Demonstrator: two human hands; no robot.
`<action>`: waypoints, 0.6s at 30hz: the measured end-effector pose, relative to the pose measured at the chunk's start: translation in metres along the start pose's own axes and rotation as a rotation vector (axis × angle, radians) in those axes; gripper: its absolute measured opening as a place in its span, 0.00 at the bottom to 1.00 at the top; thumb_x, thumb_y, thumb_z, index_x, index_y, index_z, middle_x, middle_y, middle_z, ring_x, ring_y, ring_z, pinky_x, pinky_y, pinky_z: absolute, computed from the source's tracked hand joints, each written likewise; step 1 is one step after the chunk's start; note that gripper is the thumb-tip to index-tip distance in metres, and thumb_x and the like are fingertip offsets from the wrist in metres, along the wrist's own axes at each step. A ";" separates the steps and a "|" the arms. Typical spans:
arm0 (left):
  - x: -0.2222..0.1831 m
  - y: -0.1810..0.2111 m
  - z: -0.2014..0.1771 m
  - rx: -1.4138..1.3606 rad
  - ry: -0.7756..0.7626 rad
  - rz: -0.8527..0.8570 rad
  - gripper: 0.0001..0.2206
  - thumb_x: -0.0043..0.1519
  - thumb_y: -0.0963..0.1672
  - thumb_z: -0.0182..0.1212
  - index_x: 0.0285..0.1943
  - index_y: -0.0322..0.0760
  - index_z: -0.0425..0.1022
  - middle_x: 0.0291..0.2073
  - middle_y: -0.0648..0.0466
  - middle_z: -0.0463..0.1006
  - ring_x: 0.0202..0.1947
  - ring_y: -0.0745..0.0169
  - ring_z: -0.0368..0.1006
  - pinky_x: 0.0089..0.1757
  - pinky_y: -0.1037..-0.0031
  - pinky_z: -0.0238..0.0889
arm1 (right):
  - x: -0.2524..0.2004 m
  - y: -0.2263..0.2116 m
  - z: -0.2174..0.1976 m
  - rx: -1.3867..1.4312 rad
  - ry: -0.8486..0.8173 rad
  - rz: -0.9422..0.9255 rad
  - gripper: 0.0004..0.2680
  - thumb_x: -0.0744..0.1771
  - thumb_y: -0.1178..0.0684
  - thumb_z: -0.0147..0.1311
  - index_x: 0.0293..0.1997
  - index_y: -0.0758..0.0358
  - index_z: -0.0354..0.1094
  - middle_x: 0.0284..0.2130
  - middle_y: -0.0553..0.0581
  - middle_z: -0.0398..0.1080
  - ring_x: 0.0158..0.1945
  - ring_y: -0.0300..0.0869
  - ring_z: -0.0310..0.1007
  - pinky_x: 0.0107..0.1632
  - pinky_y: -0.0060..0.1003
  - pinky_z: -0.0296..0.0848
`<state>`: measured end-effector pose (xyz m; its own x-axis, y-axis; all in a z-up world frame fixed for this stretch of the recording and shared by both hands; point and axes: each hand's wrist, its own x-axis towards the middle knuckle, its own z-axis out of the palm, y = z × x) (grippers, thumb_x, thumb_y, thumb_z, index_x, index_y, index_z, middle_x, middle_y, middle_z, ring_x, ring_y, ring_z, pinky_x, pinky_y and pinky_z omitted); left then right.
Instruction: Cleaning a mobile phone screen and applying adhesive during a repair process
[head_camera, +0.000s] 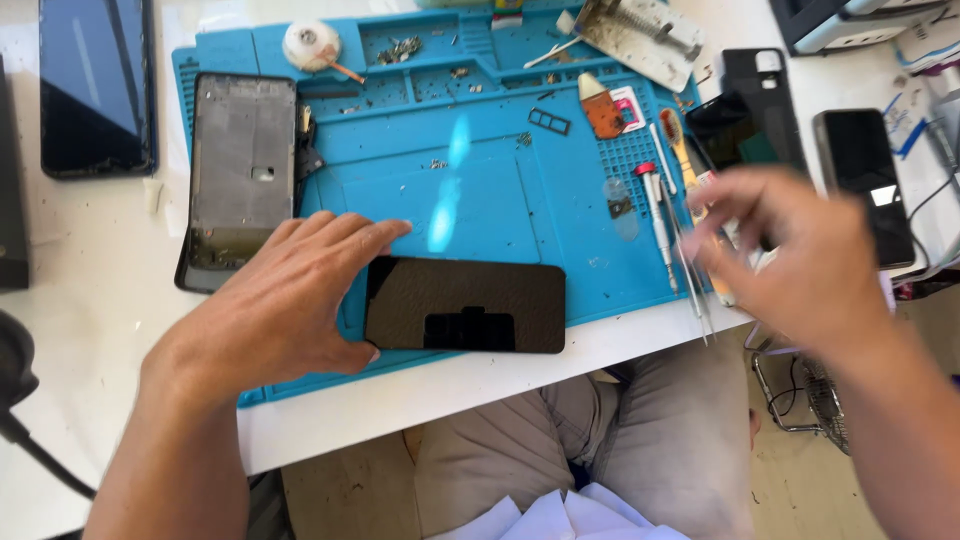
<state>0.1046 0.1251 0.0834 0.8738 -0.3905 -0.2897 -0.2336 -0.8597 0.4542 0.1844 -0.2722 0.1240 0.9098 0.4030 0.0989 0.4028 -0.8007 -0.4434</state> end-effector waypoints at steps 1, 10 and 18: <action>-0.001 -0.001 0.001 0.000 -0.007 -0.005 0.53 0.42 0.48 0.84 0.79 0.46 0.55 0.53 0.56 0.72 0.49 0.50 0.65 0.50 0.59 0.56 | -0.014 -0.007 0.013 0.006 -0.005 0.002 0.12 0.65 0.55 0.68 0.52 0.58 0.74 0.36 0.50 0.78 0.28 0.34 0.67 0.39 0.30 0.71; -0.002 0.001 -0.001 -0.059 0.041 0.031 0.51 0.40 0.47 0.78 0.77 0.43 0.56 0.57 0.54 0.71 0.52 0.52 0.64 0.54 0.62 0.54 | -0.046 -0.032 0.087 -0.013 0.020 -0.380 0.33 0.58 0.37 0.75 0.63 0.66 0.62 0.54 0.60 0.74 0.47 0.52 0.74 0.47 0.44 0.74; -0.002 0.003 -0.001 -0.077 0.018 0.012 0.52 0.40 0.46 0.78 0.78 0.45 0.54 0.59 0.55 0.70 0.52 0.51 0.61 0.53 0.62 0.54 | -0.032 -0.031 0.090 -0.004 -0.079 -0.277 0.39 0.53 0.40 0.74 0.68 0.62 0.58 0.57 0.57 0.69 0.36 0.42 0.71 0.42 0.42 0.74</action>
<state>0.1025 0.1239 0.0861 0.8788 -0.3938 -0.2695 -0.2111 -0.8272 0.5207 0.1344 -0.2205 0.0541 0.7544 0.6400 0.1459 0.6356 -0.6567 -0.4059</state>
